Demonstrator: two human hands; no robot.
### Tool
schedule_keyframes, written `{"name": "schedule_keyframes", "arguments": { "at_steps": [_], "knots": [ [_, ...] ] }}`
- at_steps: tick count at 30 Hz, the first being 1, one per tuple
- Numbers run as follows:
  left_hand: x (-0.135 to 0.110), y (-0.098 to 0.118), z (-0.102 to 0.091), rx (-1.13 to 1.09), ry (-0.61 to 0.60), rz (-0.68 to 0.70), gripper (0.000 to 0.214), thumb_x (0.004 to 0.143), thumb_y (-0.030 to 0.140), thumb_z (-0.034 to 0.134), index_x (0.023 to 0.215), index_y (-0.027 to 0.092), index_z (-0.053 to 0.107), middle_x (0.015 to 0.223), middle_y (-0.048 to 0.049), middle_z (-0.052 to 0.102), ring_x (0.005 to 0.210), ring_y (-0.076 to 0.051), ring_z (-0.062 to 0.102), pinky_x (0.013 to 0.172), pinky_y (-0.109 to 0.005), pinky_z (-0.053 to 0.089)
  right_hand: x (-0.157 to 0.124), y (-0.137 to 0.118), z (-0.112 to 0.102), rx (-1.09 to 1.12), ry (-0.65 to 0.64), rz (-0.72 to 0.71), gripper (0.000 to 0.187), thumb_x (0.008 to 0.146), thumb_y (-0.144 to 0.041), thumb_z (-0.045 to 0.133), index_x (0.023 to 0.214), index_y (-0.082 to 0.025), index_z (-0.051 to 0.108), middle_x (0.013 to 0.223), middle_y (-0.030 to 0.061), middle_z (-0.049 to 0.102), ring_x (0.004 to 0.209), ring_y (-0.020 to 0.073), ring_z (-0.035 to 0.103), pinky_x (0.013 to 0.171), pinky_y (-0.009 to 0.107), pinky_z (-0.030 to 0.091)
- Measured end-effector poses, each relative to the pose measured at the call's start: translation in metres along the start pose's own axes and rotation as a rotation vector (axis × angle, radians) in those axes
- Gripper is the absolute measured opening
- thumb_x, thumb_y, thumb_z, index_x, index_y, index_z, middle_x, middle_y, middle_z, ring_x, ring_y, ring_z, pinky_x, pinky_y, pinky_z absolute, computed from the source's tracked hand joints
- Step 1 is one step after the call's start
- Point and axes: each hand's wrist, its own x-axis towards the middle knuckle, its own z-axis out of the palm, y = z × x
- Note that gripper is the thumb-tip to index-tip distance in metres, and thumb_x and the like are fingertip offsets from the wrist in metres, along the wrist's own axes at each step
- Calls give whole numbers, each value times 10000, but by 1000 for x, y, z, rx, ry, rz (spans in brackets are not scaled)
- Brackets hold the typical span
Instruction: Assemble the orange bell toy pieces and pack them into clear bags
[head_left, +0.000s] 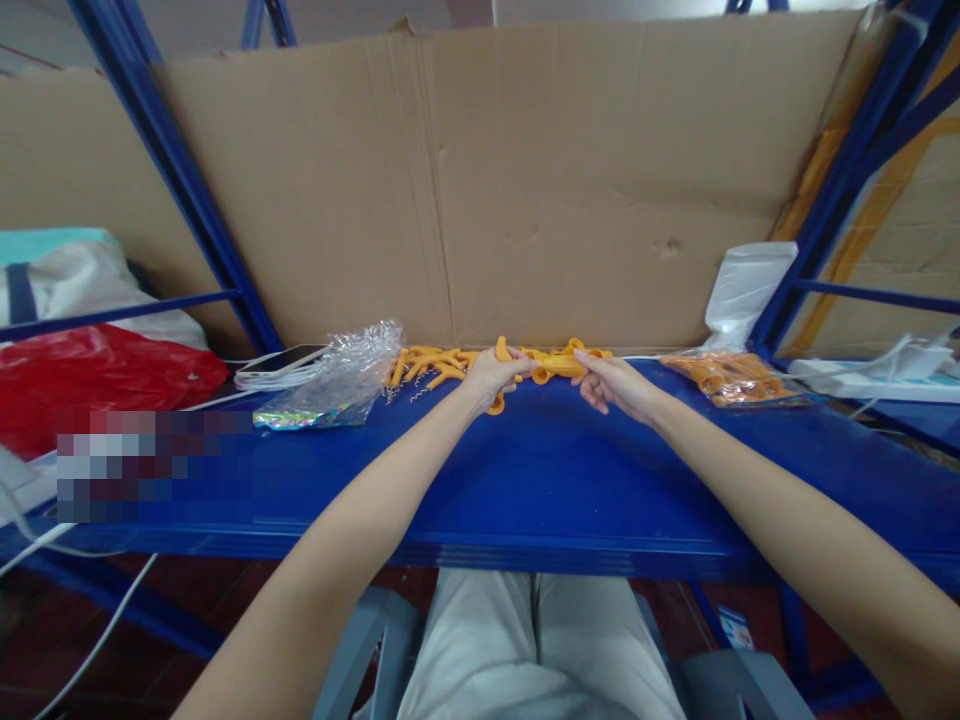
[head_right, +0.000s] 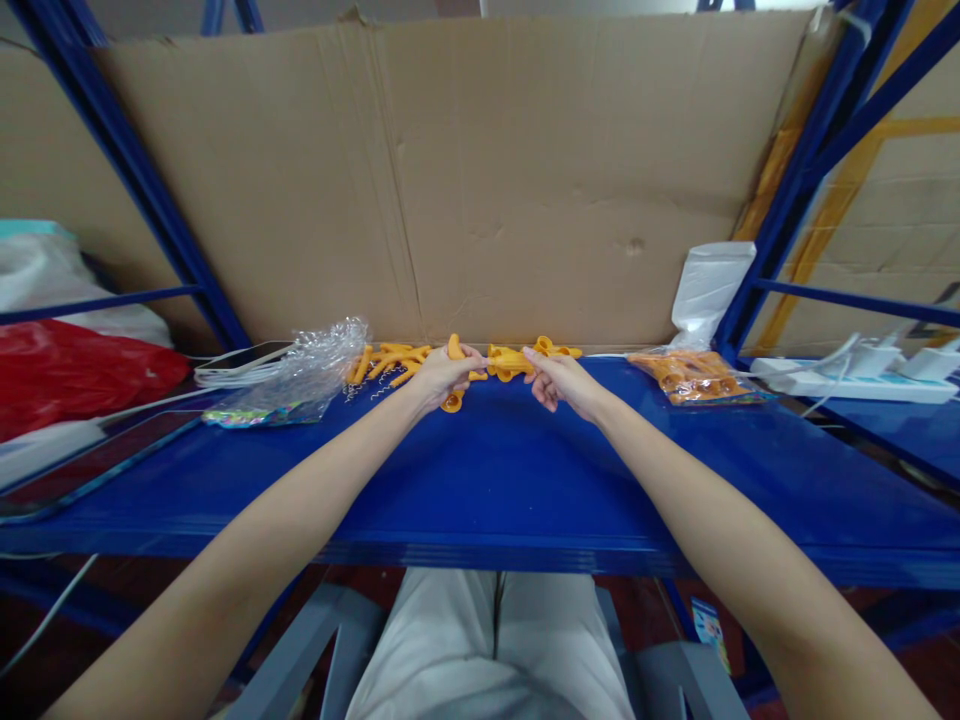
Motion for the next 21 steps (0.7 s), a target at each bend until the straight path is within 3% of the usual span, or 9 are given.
{"name": "schedule_keyframes", "arguments": {
  "at_steps": [7,13,21],
  "knots": [
    [1,-1,1,37,41,3,140,652,118,692,631,116,555,465,50,482,384,-15,363,364,-161,226,4,4,4,117,60,-58,199,891,-351,528,826,-163,517,568,-3,613,351,65,500,357,181,383],
    [5,-7,-2,59,87,6,153,639,135,708,632,125,556,451,68,441,387,-17,367,362,-161,217,6,9,0,150,-39,-63,85,852,-220,589,870,-155,536,668,27,661,472,89,585,504,225,497],
    [4,-7,-2,47,58,-14,160,660,111,689,626,133,534,417,92,390,351,1,280,366,-173,185,8,16,-7,97,-82,-110,179,794,-261,655,866,-152,533,619,5,631,429,83,548,449,219,437]
  ]
}}
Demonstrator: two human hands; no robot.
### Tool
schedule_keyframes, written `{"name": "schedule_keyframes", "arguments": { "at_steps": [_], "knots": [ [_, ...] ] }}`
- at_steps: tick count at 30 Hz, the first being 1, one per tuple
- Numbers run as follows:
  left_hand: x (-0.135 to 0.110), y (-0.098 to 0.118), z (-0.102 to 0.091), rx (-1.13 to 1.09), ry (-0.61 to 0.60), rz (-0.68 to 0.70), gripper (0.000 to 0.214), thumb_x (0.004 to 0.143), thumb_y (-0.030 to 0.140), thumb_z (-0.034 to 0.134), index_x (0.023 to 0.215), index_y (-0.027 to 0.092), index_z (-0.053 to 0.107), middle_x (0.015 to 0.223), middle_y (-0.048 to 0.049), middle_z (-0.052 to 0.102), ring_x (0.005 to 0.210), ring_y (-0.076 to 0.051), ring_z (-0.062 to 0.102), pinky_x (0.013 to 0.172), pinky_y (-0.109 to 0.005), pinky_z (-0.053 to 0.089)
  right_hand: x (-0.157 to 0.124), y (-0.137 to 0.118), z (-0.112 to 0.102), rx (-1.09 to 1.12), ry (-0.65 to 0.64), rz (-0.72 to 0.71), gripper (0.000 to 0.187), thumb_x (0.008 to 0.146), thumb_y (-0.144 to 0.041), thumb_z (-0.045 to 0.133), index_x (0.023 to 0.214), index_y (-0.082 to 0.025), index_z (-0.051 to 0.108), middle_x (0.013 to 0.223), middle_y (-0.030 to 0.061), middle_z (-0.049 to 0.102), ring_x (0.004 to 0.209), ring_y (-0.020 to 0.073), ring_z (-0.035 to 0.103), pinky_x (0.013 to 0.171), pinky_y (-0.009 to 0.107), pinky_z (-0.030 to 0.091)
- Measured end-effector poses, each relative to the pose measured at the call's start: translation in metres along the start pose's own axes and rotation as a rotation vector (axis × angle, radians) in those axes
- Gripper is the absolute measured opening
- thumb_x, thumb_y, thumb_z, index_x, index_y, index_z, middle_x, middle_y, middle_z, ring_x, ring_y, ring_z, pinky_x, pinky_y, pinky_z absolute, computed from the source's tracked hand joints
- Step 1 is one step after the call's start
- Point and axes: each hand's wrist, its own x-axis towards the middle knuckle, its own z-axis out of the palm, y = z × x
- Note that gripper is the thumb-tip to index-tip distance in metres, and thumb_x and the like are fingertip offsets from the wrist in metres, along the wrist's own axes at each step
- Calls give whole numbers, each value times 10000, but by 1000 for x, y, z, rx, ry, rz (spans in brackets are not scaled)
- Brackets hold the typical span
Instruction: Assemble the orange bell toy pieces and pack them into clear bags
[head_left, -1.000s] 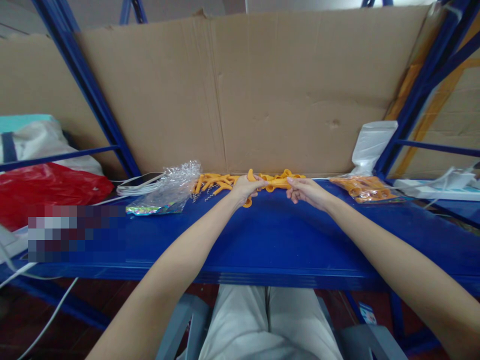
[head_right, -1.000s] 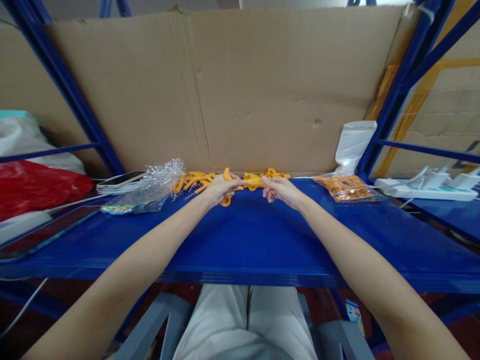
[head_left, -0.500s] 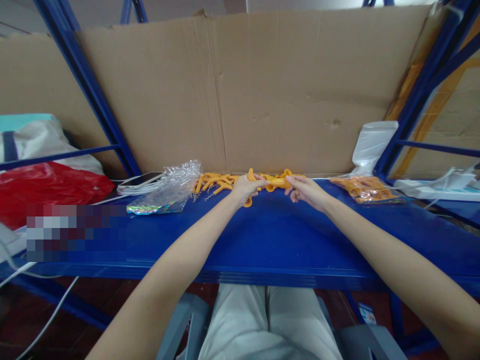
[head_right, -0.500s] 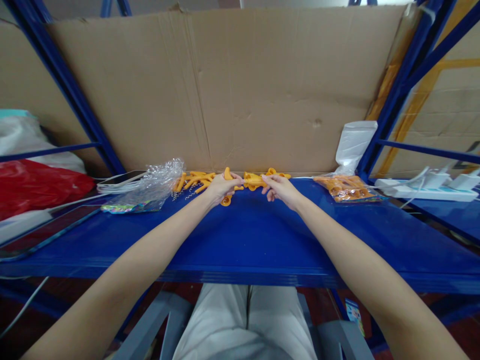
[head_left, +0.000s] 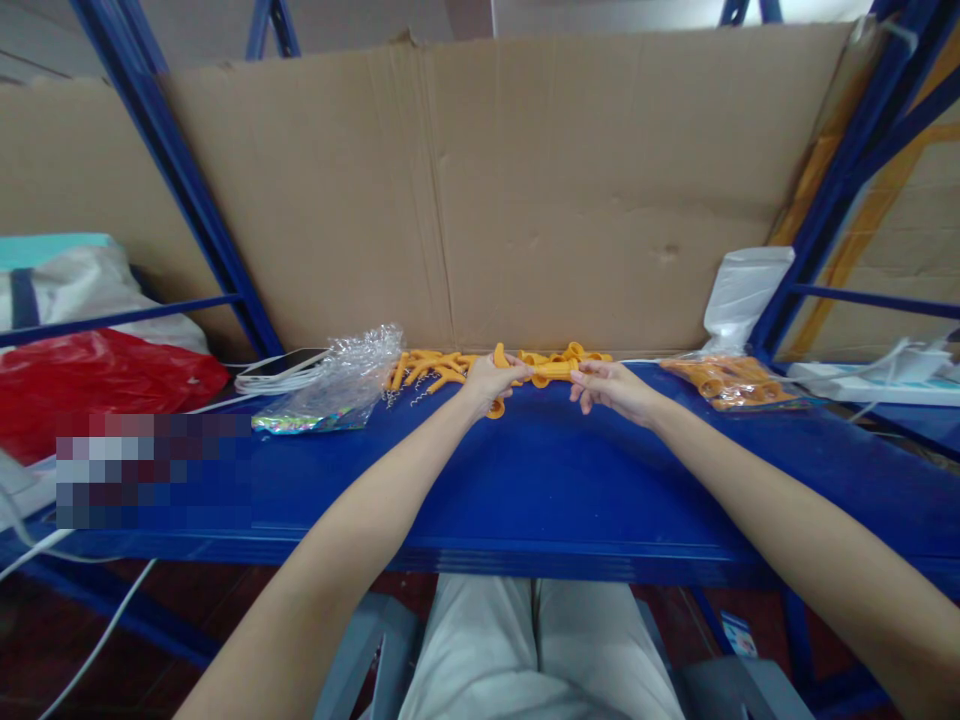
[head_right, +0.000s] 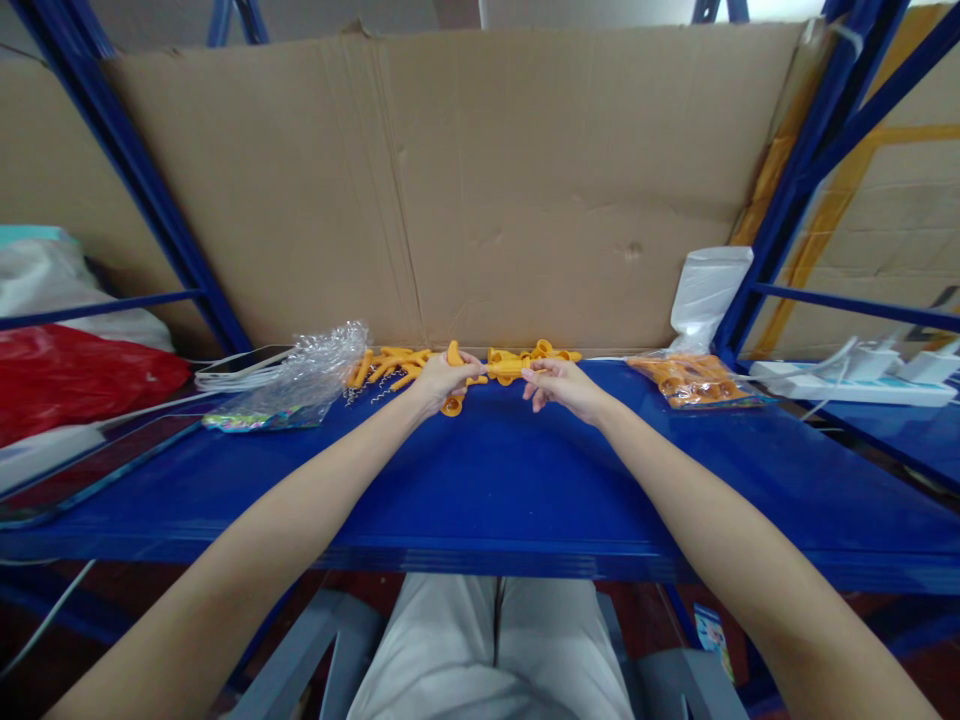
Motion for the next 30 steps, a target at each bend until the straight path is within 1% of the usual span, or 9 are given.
{"name": "schedule_keyframes", "arguments": {
  "at_steps": [5,7,9,13,15,17,23,26,30],
  "knots": [
    [0,0,-1,-11,-12,-7,178,668,103,691,638,138,519,414,98,373,349,3,277,372,-171,176,0,2,1,14,29,-44,227,727,-255,717,840,-160,543,646,-24,603,467,67,541,455,207,424],
    [1,1,-2,-36,-33,-12,208,671,104,697,644,145,495,431,92,401,350,4,283,372,-168,177,1,1,2,6,37,-46,229,728,-254,716,850,-163,545,652,-23,604,469,68,540,455,211,426],
    [1,3,-2,-86,-52,-26,224,715,162,686,662,155,468,460,80,446,342,5,274,372,-168,185,1,1,2,2,45,-42,218,737,-260,707,838,-162,540,649,-19,603,465,69,539,456,215,428],
    [0,7,-1,-193,-65,-52,301,852,402,533,692,179,410,487,62,479,316,-4,259,380,-170,213,3,2,1,13,68,-38,224,739,-278,704,818,-163,529,631,-21,596,457,69,532,459,220,425],
    [-1,7,0,-200,-75,-44,326,882,445,466,702,182,398,484,64,469,310,-7,264,388,-167,223,3,2,-1,11,77,-39,243,728,-298,713,807,-161,528,625,-21,594,452,67,527,458,220,417],
    [0,5,1,-188,-76,-30,319,907,435,418,713,183,394,479,69,455,304,-8,264,391,-163,225,2,2,-2,0,70,-41,265,716,-328,720,775,-156,528,619,-19,590,450,64,522,456,218,404],
    [0,3,2,-150,-30,14,349,958,408,251,723,186,383,455,75,419,296,-19,265,386,-162,237,1,0,-2,-13,30,-59,317,688,-384,725,734,-157,510,593,-33,562,443,59,499,453,219,372],
    [-1,3,4,-131,19,31,379,951,446,233,712,190,377,438,84,379,294,-24,251,379,-165,236,1,1,-2,-2,44,-78,306,687,-356,727,807,-162,524,620,-41,565,453,59,501,462,224,375],
    [-2,-1,4,-57,67,58,405,936,495,214,712,199,376,433,80,370,297,-42,257,378,-178,236,2,1,-3,-58,36,-96,373,659,-367,746,900,-166,544,677,-30,594,474,64,514,480,232,392]
  ]
}}
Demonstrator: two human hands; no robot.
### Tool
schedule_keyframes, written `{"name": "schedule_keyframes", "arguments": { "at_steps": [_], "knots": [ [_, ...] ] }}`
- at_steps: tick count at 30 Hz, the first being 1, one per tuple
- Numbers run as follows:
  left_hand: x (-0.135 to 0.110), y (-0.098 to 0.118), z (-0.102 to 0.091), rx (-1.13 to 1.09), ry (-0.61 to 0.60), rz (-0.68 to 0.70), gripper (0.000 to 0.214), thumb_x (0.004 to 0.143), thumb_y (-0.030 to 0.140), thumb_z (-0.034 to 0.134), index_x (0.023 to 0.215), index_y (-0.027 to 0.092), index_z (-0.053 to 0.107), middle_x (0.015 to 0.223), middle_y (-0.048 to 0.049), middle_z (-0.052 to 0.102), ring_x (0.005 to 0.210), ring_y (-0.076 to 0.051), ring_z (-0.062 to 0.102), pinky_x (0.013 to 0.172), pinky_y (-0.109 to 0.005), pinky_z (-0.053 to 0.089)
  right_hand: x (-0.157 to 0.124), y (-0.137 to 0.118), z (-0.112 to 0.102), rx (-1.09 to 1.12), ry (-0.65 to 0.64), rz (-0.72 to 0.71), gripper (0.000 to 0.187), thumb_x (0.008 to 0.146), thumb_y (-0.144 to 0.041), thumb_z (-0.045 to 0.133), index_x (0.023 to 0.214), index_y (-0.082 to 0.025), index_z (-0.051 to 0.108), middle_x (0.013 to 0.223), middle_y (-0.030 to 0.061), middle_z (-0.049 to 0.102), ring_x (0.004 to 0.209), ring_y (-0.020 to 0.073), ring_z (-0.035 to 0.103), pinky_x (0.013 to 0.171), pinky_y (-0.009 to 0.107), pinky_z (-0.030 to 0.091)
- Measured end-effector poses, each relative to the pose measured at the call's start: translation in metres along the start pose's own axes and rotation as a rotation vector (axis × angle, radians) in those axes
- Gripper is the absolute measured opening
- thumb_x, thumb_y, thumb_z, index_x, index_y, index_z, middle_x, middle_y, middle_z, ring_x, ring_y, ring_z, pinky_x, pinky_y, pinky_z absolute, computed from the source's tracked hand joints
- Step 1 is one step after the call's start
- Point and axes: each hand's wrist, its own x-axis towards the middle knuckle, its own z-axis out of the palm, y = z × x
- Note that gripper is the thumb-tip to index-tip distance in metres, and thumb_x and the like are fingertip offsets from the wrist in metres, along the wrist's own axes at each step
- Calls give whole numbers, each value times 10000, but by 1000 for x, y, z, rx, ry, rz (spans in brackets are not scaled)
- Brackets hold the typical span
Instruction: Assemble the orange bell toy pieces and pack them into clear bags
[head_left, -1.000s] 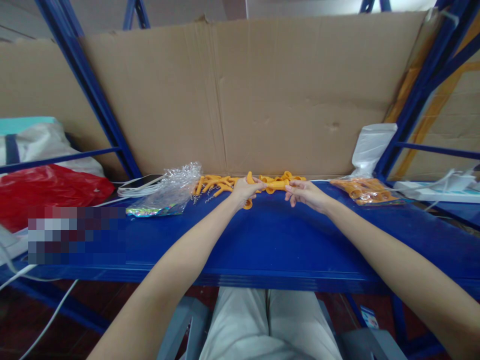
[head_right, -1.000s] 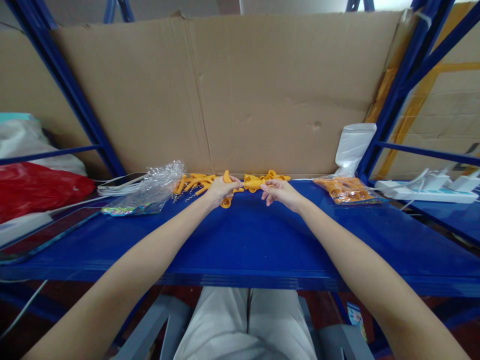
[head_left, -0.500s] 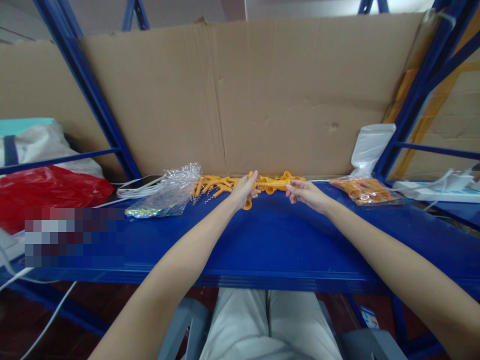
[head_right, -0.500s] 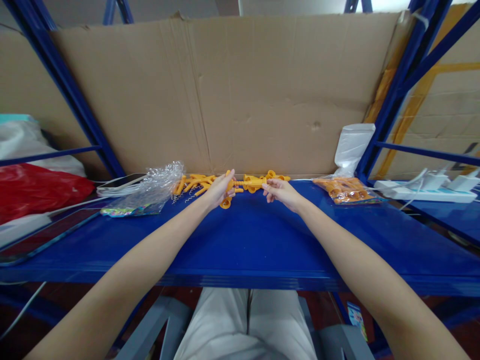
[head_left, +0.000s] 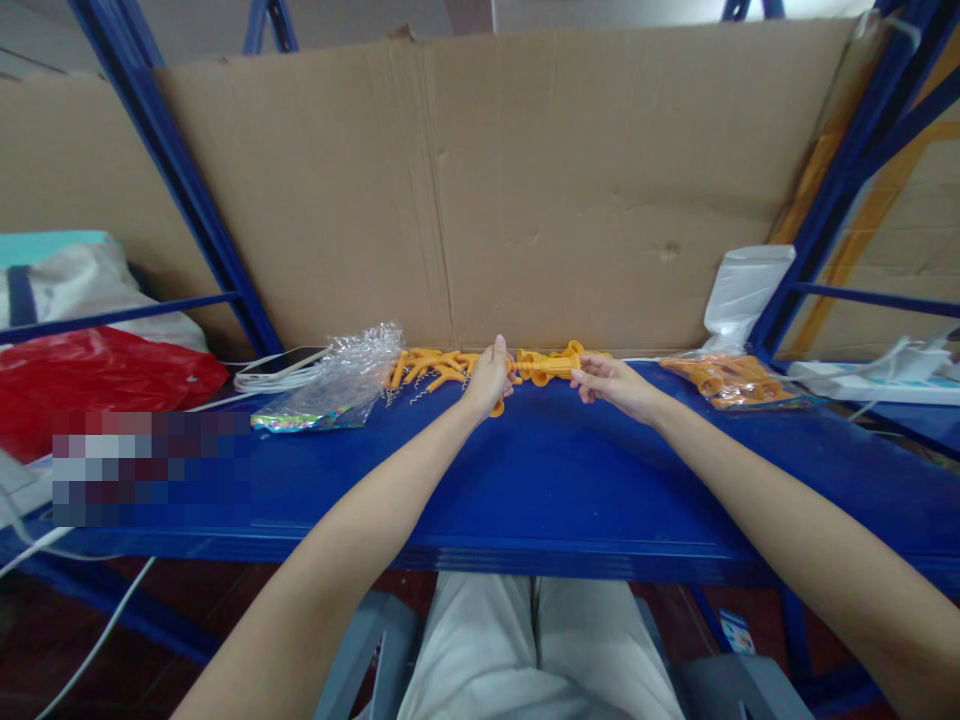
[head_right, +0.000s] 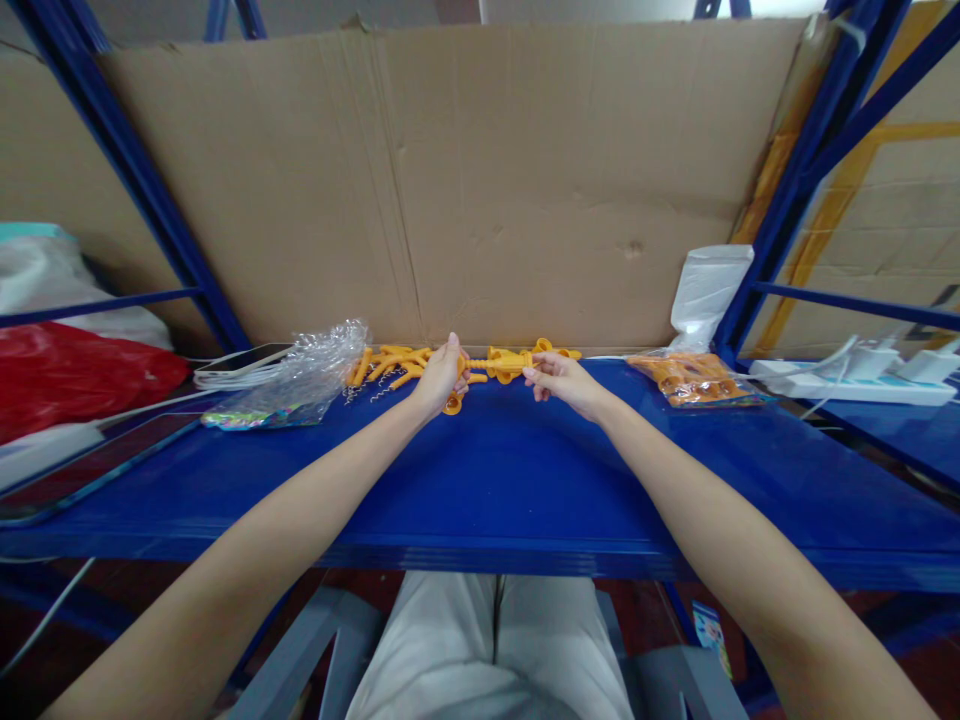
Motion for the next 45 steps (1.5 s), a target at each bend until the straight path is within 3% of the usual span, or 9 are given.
{"name": "schedule_keyframes", "arguments": {
  "at_steps": [5,9,15,21,26,30,34,40,45],
  "knots": [
    [1,-7,-6,299,105,198,384,932,457,285,672,203,408,465,48,386,404,-89,395,438,-194,289,-1,0,1,-41,-51,-21,393,652,-498,717,728,-161,529,632,-18,576,468,70,506,475,240,388],
    [5,-7,-14,428,176,312,412,916,383,376,546,206,400,496,17,392,536,-130,454,521,-213,303,0,-1,2,7,-42,-33,404,644,-506,722,713,-159,528,625,-19,569,464,62,486,465,234,370],
    [11,-6,-20,474,32,416,368,910,288,414,555,191,410,534,17,459,557,-107,466,560,-200,310,2,0,-1,80,15,-13,418,604,-482,760,733,-157,531,623,-25,568,446,53,464,448,230,353],
    [10,2,-25,300,-308,149,228,913,273,424,702,186,413,506,45,529,333,-46,381,411,-177,287,3,1,-5,98,69,7,329,683,-419,731,721,-160,532,632,-16,565,452,54,460,449,226,371],
    [10,8,-34,245,-489,67,135,804,191,603,743,141,494,572,6,613,403,-51,515,450,-164,393,3,3,-10,82,67,28,277,712,-371,716,745,-162,538,635,-15,577,450,56,476,443,219,385],
    [11,9,-38,253,-486,41,164,770,177,640,711,135,494,559,-2,627,408,-54,532,454,-165,416,1,2,-11,18,44,66,251,691,-283,731,849,-167,574,696,-12,610,483,64,522,459,215,400],
    [11,10,-38,249,-482,38,165,759,150,648,701,132,494,564,-3,628,403,-53,529,446,-165,411,1,0,-12,-98,12,13,224,691,-295,717,823,-151,609,744,10,633,512,64,536,469,208,396],
    [9,12,-34,261,-456,54,121,806,94,565,713,124,494,589,-23,633,405,-62,530,450,-187,410,0,-3,-13,-118,22,-56,467,703,-385,702,1090,-162,565,757,12,656,483,80,548,454,222,371],
    [10,12,-34,267,-461,65,117,816,83,551,724,121,489,581,-9,624,404,-52,523,438,-171,395,-1,-6,-12,-140,-1,-45,492,664,-460,719,1004,-146,552,739,28,674,466,93,561,468,241,384]
  ]
}}
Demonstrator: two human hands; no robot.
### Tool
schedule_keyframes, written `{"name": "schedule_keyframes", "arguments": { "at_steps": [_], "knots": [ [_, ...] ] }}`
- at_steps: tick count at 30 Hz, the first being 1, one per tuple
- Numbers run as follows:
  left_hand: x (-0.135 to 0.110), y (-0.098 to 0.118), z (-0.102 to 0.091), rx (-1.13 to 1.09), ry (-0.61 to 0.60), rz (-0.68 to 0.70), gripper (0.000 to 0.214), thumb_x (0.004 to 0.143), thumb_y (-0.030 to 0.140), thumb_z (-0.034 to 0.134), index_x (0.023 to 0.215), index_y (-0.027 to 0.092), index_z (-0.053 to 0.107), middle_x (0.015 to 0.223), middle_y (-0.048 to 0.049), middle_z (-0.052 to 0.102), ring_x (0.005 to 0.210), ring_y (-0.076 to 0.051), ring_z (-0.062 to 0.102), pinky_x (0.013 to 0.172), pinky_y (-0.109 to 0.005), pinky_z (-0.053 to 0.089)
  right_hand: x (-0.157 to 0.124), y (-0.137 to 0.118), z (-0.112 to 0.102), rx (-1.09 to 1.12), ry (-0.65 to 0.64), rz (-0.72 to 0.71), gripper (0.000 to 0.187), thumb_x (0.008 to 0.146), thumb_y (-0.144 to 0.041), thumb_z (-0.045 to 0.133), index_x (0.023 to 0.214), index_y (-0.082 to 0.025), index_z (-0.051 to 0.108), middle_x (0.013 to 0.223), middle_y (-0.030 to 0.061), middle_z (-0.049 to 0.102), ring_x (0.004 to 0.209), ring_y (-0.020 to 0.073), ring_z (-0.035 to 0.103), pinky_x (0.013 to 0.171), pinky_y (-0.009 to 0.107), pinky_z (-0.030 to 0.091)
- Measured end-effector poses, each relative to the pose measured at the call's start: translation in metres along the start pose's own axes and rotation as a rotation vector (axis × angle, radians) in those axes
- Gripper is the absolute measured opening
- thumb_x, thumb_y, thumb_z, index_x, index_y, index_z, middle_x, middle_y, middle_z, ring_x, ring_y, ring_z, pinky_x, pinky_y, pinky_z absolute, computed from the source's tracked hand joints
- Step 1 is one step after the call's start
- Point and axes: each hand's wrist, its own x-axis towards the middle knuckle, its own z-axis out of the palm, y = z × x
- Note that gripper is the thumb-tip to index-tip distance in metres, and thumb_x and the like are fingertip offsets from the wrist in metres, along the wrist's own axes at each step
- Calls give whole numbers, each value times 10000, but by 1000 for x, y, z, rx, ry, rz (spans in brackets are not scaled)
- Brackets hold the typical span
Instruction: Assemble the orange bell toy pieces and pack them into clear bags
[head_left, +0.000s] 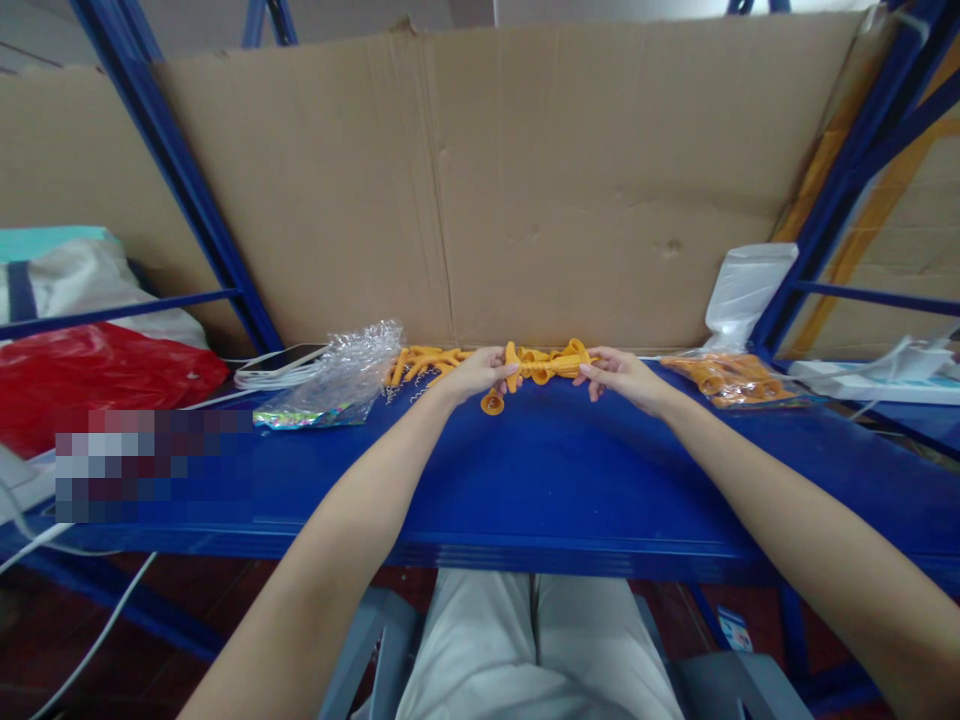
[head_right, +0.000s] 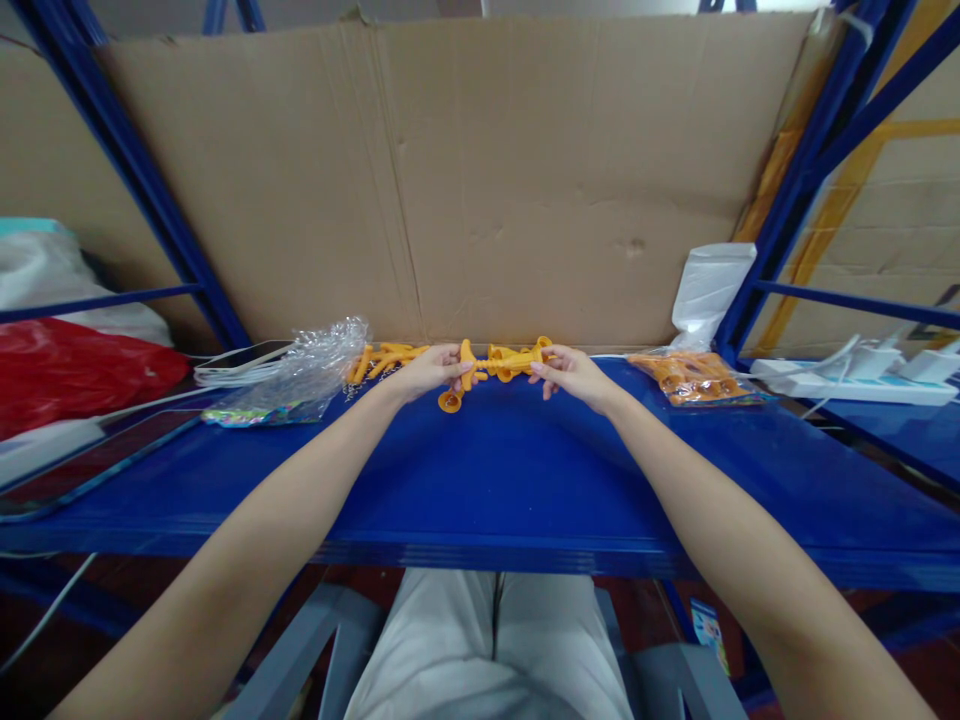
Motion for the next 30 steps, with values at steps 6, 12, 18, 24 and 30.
{"name": "schedule_keyframes", "arguments": {
  "at_steps": [6,12,18,24,30],
  "knots": [
    [3,-7,-6,-19,-68,38,131,812,141,591,741,115,484,597,-7,633,419,-49,528,453,-176,407,-1,0,1,9,-21,-4,480,654,-452,728,977,-148,547,745,44,691,457,95,560,483,258,412],
    [4,-9,-9,-43,-90,35,134,810,170,602,760,110,494,632,-24,645,440,-53,535,473,-188,416,1,5,2,63,-43,-53,506,605,-398,771,1001,-192,534,806,33,708,494,114,596,529,286,476],
    [6,-9,-9,0,-65,42,122,813,159,592,766,114,489,624,-16,641,435,-56,531,466,-187,403,-1,1,4,-8,-13,15,447,684,-420,714,987,-142,537,771,70,710,425,103,567,490,279,444],
    [5,-7,-7,22,-19,24,108,815,92,564,752,115,479,592,1,626,406,-48,513,448,-178,397,1,4,4,-16,-20,-14,439,649,-423,734,932,-145,546,694,27,675,430,99,561,462,258,418],
    [3,-5,-9,-16,-68,36,128,808,134,591,737,110,488,609,-17,639,413,-46,515,455,-180,403,4,9,3,-10,3,-102,470,573,-418,777,919,-169,577,690,-12,634,479,104,570,493,263,456]
  ]
}}
